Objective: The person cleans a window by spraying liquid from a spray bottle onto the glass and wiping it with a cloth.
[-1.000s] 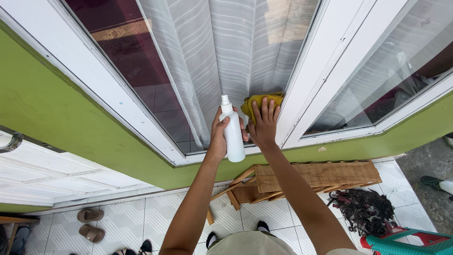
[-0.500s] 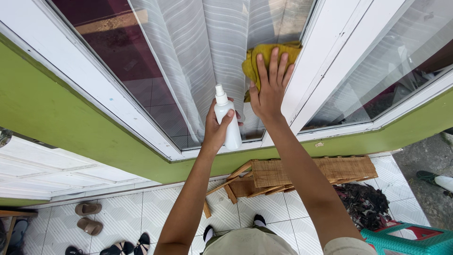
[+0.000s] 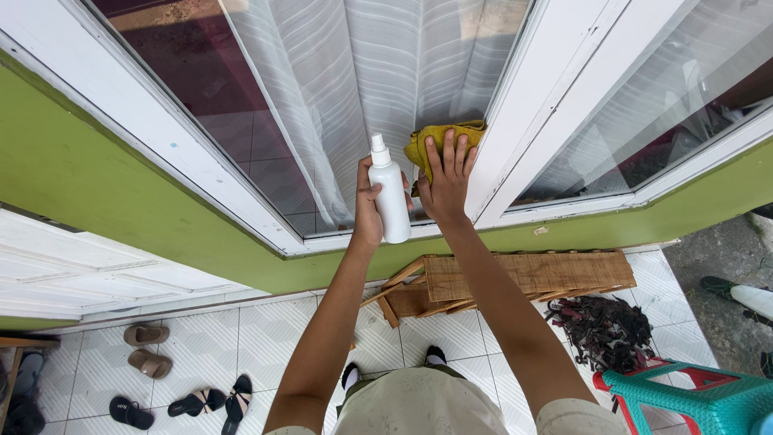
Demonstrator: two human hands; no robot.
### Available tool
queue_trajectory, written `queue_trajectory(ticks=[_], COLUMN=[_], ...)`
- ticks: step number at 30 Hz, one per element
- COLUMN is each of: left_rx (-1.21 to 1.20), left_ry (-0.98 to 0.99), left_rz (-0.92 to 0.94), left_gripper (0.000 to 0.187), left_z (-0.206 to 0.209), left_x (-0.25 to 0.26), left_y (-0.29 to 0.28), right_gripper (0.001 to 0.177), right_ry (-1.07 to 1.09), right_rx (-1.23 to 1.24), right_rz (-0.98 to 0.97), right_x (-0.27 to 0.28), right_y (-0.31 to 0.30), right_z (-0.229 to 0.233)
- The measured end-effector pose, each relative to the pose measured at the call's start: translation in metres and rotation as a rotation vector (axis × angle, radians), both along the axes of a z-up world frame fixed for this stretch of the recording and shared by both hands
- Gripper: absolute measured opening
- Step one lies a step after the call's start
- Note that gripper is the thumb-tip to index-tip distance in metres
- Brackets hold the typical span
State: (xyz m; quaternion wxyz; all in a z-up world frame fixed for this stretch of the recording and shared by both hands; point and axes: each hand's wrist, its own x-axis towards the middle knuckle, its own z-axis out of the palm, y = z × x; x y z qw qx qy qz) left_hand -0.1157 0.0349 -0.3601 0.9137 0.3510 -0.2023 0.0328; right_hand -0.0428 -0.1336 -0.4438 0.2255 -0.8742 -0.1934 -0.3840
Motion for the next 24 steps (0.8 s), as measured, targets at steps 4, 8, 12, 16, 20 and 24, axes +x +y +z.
queue_trajectory(ticks=[4,8,12,16,20,24], left_rx=[0.068,0.441,0.468,0.433,0.252,0.217], left_ry=[0.036,0.133,0.113,0.138,0.150,0.174], left_rz=[0.033,0.196,0.167,0.180,0.198,0.197], left_gripper=[0.046,0.054,0.061,0.061,0.060,0.058], left_z=[-0.009,-0.009,-0.007,0.000,0.008,0.009], left_x=[-0.003,-0.010,-0.015,-0.012,-0.016,-0.016], left_y=[-0.002,-0.003,0.004,0.011,0.024,0.032], right_gripper=[0.068,0.068,0.058,0.060,0.062,0.068], right_ry=[0.032,0.032,-0.057,-0.200,-0.188,-0.062], right_rx=[0.010,0.070,0.086,0.180,0.094,-0.099], right_rz=[0.005,0.021,-0.037,-0.022,-0.045,0.027], right_x=[-0.006,-0.002,0.011,0.019,0.018,0.007], right_y=[0.002,0.007,0.013,0.026,0.035,0.030], right_z=[-0.002,0.038,0.102,0.138,0.111,0.046])
